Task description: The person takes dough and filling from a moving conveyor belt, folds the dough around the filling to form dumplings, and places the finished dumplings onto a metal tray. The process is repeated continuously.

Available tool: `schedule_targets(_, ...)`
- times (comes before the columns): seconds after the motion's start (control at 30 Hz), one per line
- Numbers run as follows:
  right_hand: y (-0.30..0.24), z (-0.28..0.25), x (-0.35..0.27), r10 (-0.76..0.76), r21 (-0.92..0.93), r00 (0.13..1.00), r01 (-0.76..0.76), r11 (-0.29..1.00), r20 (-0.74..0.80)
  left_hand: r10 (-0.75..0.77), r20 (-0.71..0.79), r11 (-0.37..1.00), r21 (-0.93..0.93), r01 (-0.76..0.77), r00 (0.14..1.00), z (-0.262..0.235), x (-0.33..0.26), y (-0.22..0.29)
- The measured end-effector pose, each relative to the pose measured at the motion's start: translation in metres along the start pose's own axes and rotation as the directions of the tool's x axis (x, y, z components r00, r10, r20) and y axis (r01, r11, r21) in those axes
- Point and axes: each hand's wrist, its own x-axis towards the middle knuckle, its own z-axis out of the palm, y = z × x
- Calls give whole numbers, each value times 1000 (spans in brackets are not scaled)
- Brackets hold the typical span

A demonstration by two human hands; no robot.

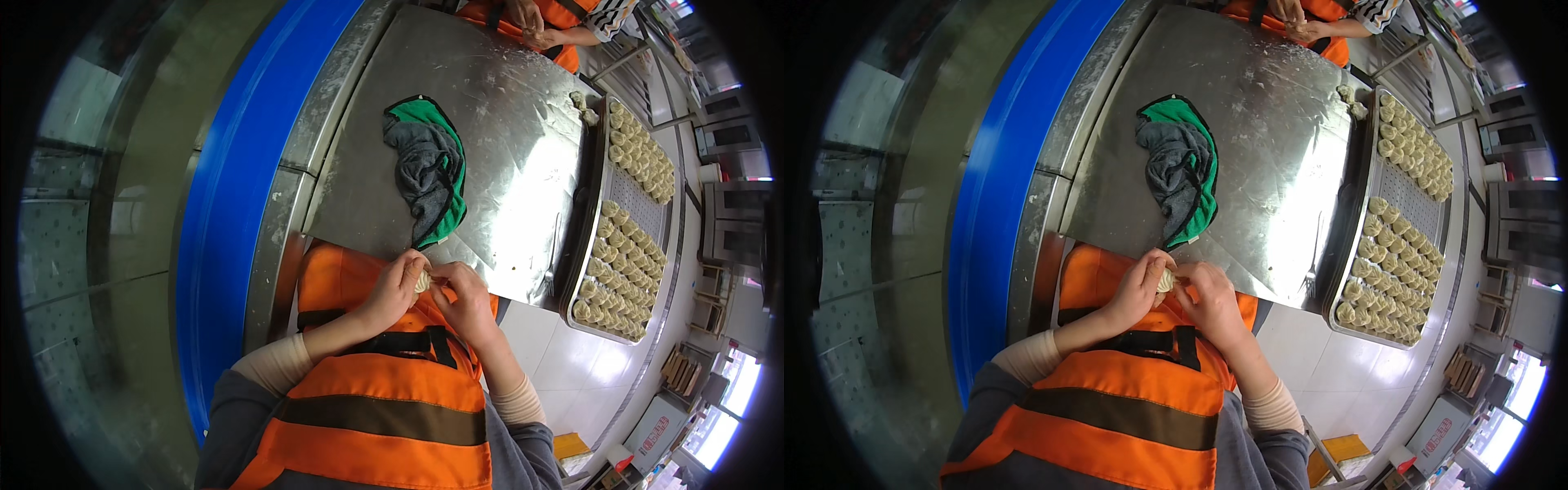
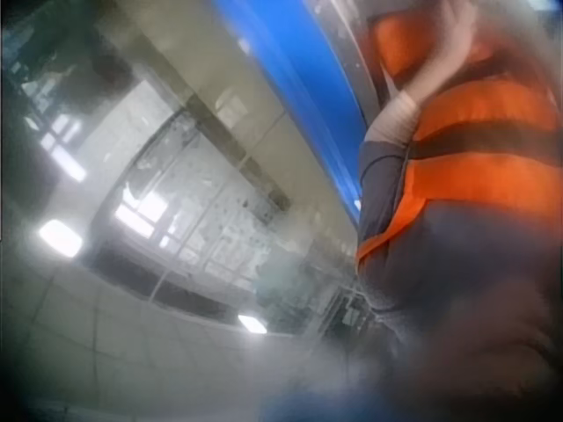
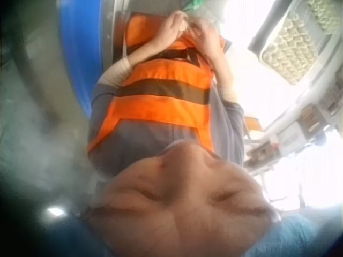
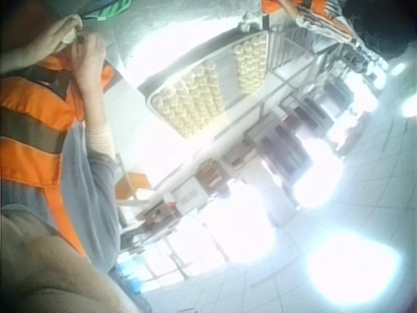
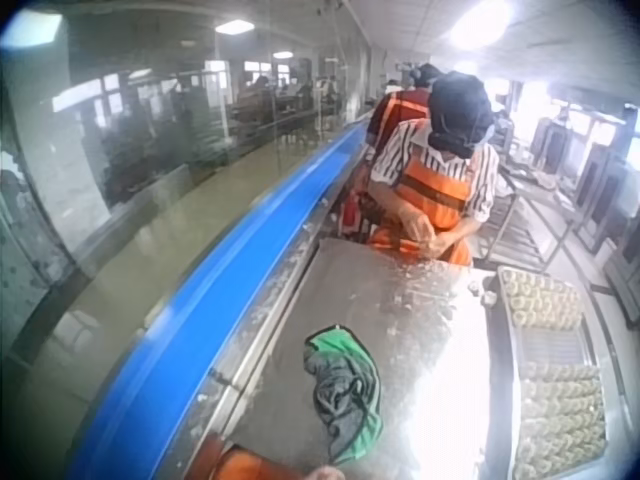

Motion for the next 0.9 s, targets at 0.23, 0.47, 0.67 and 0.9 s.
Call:
schedule_targets(0.23,-4,-4,2,-306,-176,952,303,937,9,-8,-23,974,225,13,1000,-4,13,-11)
schedule_targets(0.47,8,-4,-4,-53,58,997,55,997,-49,140,69,983,114,-147,988,-2,9,12)
schedule_targets(0.67,9,3,-4,78,160,996,-71,985,-40,214,61,957,189,-221,975,-10,12,-1)
schedule_targets(0.9,2,0,-5,-71,5,997,71,997,6,294,15,911,297,-285,956,-10,12,-9)
